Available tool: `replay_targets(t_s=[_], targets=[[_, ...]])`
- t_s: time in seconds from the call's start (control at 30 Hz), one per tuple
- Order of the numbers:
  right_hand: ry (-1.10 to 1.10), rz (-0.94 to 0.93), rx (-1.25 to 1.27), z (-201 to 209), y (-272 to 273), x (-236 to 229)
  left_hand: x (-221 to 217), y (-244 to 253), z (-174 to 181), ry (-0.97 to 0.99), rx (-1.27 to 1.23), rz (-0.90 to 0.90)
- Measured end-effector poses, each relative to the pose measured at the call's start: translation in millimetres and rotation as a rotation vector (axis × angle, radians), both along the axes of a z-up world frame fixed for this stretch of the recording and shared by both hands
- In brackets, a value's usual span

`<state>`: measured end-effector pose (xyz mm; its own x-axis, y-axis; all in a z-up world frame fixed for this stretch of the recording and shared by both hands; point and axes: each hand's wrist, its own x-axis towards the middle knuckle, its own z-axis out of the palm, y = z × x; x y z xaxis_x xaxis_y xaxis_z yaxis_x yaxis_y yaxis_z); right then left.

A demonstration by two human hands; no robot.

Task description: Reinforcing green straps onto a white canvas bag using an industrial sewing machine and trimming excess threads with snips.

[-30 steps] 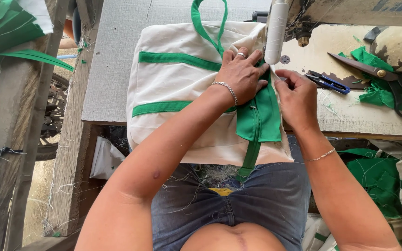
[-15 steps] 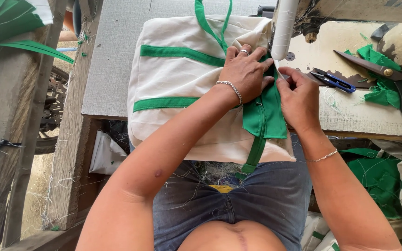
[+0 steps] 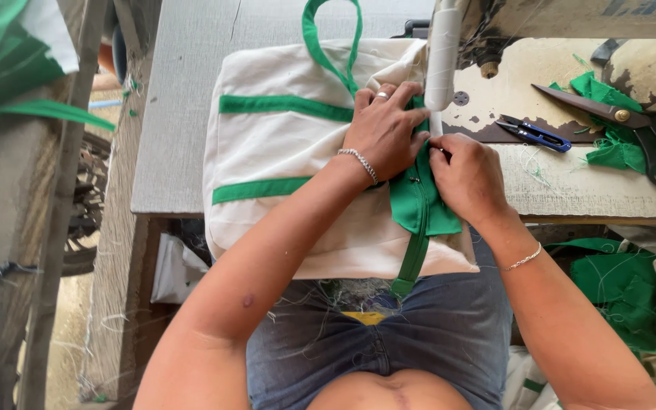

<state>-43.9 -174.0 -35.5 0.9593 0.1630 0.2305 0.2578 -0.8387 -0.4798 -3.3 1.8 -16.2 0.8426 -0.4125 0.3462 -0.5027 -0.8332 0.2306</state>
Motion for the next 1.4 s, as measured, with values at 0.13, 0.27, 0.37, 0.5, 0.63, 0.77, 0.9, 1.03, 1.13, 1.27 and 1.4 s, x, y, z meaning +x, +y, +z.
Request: replay_targets(t_s=[0.13, 0.27, 0.37, 0.5, 0.63, 0.77, 0.9, 1.03, 1.13, 1.27, 1.4], targets=[[0.088, -0.073, 0.047, -1, -1, 0, -1, 2, 0, -0.004, -0.053, -0.028], [0.046, -0.097, 0.027, 1, 5, -6, 5, -2, -12, -0.038, -0.036, -0.055], [-0.010, -0.103, -0.011, -1, 7, -8, 1, -6, -12, -0.058, -0.029, -0.045], [-0.064, -0.084, 0.006, -10, 3, -7, 0, -10, -16, -0.105, -0.059, -0.038], [-0.089, -0.089, 0.082, -1, 5, -11, 2, -9, -22, -0.125, -0.096, -0.035], [-0.115, -0.095, 0.019, -8, 7, -12, 5, -9, -30, -0.118, -0.094, -0.040], [-0.161, -0.068, -0.094, -8, 9, -14, 5, -10, -31, -0.130, -0.074, -0.031], [-0.201, -0.063, -0.135, -13, 12, -13, 8, -11, -28, -0.118, -0.089, -0.042], [-0.267, -0.108, -0.185, -14, 17, 1, 30, -7, -23, -0.145, -0.081, -0.071], [-0.269, -0.121, -0.143, -28, 21, 17, 47, -5, -28, -0.109, -0.114, -0.105], [-0.270, -0.102, -0.060, -22, 17, 10, 38, 2, -20, -0.077, -0.102, -0.134]])
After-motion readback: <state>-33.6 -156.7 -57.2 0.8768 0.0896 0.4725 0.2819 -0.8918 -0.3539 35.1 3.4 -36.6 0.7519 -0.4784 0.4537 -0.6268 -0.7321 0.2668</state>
